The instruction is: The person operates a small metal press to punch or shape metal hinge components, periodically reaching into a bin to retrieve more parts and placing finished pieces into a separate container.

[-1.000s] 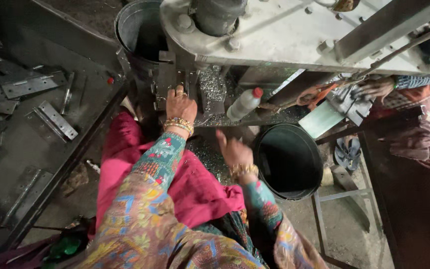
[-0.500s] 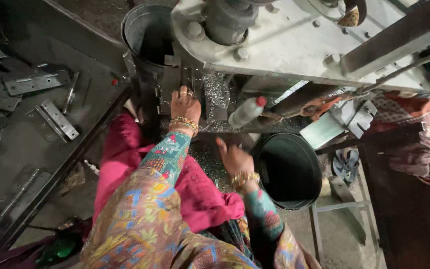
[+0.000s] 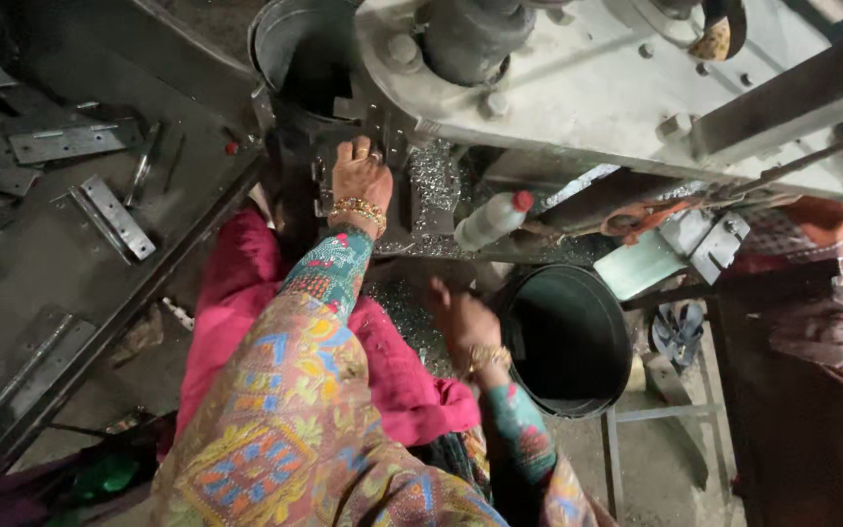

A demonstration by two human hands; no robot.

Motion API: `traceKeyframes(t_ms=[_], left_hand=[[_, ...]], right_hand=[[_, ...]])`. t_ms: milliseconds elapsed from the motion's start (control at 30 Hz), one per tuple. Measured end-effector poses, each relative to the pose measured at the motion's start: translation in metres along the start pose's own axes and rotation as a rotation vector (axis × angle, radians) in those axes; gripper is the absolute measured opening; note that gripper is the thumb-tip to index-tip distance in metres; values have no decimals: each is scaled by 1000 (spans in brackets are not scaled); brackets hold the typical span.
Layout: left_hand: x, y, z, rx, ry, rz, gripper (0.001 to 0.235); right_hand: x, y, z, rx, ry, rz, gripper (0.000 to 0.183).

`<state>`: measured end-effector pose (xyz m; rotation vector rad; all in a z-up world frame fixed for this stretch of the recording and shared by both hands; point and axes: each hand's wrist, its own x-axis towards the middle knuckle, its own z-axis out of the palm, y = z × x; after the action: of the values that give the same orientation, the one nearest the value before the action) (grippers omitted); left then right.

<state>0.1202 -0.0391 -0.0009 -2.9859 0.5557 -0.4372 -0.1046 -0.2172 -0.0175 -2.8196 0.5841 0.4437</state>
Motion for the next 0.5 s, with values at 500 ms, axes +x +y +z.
traceKeyframes(t_ms=[500], left_hand=[[-142,-144,-56,-199,329,-518,35]], right_hand=[[-53,-36,-81,311,752,-425,25]])
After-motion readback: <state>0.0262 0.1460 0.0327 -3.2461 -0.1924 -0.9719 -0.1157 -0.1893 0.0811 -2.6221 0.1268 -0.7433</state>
